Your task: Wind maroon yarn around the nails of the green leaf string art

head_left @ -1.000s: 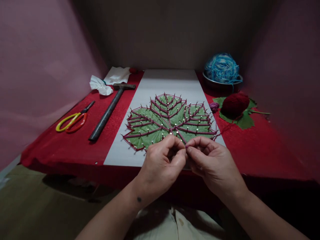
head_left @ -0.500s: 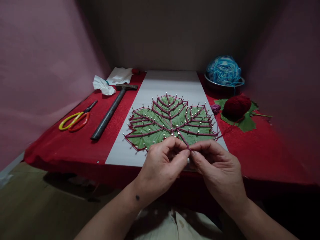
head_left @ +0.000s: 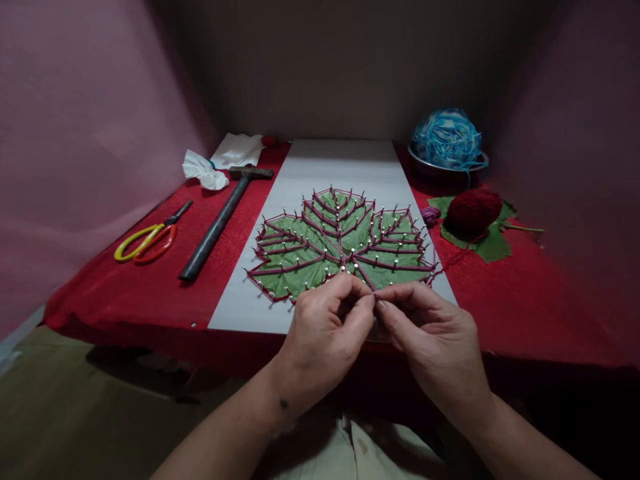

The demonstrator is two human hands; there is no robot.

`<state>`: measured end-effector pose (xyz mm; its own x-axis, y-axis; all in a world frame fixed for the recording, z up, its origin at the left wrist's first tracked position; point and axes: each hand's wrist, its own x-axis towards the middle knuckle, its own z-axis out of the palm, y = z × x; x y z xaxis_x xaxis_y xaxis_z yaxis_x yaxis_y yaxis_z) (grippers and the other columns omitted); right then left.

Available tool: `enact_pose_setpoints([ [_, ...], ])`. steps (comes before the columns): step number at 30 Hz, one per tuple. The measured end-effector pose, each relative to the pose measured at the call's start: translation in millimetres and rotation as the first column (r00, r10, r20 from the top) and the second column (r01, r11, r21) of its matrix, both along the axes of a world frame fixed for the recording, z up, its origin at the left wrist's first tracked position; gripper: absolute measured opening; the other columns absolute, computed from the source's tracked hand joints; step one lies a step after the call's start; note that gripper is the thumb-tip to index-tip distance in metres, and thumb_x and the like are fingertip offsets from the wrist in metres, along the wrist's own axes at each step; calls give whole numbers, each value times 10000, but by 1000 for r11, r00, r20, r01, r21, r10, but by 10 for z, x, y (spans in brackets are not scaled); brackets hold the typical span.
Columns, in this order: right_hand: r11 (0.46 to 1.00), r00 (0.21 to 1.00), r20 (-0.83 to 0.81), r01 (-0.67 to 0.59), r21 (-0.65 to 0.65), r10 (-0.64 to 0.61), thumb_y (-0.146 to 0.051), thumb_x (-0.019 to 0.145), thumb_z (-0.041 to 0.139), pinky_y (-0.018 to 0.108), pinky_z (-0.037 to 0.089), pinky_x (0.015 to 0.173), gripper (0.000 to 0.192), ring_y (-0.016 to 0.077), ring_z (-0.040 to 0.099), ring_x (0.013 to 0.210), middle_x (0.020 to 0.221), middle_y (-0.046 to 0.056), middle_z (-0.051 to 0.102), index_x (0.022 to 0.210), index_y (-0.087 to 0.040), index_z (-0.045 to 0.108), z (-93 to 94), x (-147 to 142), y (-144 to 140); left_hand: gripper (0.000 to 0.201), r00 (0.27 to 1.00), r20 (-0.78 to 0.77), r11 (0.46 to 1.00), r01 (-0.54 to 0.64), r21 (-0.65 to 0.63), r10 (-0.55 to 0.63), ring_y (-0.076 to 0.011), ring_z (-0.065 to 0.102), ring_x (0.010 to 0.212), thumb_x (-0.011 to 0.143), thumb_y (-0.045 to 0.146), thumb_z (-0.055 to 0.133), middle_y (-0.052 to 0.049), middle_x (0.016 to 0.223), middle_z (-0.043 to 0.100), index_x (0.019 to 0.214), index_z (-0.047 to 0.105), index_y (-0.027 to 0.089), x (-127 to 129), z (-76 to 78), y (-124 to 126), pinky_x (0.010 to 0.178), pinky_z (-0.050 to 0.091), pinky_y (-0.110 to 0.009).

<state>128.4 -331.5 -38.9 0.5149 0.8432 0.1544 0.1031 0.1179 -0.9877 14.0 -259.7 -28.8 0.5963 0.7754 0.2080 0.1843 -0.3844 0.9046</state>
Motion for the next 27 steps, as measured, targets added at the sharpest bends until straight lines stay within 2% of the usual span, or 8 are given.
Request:
enact_pose_setpoints([
  [3,1000,1000,2,-4,1,4,-212,777,651,159,426,470,23,57,496,505,623,-43,614,761,-207,666,-20,3,-3,120,1000,-10,1000,-5,18,5,-43,481,536,848,174,509,55,622,535,742,562,157,9,1,5,549,399,-161],
  [10,999,998,-50,-33,11,33,-232,792,635,229,498,599,52,111,578,641,691,-28,634,746,-225,658,-45,5,5,90,1000,13,998,9,61,-10,-42,442,555,818,130,511,64,632,491,734,525,161,11,-29,-10,538,370,-161],
  [14,1000,996,-85,-15,13,16,-220,779,646,221,495,604,49,107,577,640,686,-27,641,738,-225,672,-31,-12,1,84,1000,30,991,-3,134,-1,-42,461,583,813,104,516,64,652,502,756,539,161,15,-72,-16,575,384,-159],
  [19,998,968,-242,-70,4,69,-236,758,683,160,446,511,33,67,529,555,619,-38,613,732,-216,688,-11,12,8,103,996,84,970,-8,243,-13,-39,481,603,808,71,524,54,682,522,759,552,156,2,-122,-17,580,390,-147],
  [22,992,940,-320,-124,5,119,-244,750,706,155,457,535,21,59,539,571,640,-37,620,756,-224,704,-15,49,4,111,993,116,944,-1,330,-39,-36,473,596,798,46,537,51,683,514,774,552,153,-9,-123,-11,568,384,-143],
  [24,992,944,-306,-121,22,121,-227,747,711,159,470,565,27,59,555,600,684,-34,637,773,-234,710,-19,58,-7,120,989,134,919,4,395,-62,-44,470,604,796,33,542,43,683,510,788,551,152,-15,-116,-8,568,383,-152],
  [27,995,978,-200,-41,91,59,-175,758,691,164,492,626,72,70,597,689,775,-29,660,781,-242,702,-31,33,-24,140,980,171,888,13,460,-103,-69,487,644,798,15,543,18,707,532,823,557,152,-21,-118,-15,601,406,-182],
])
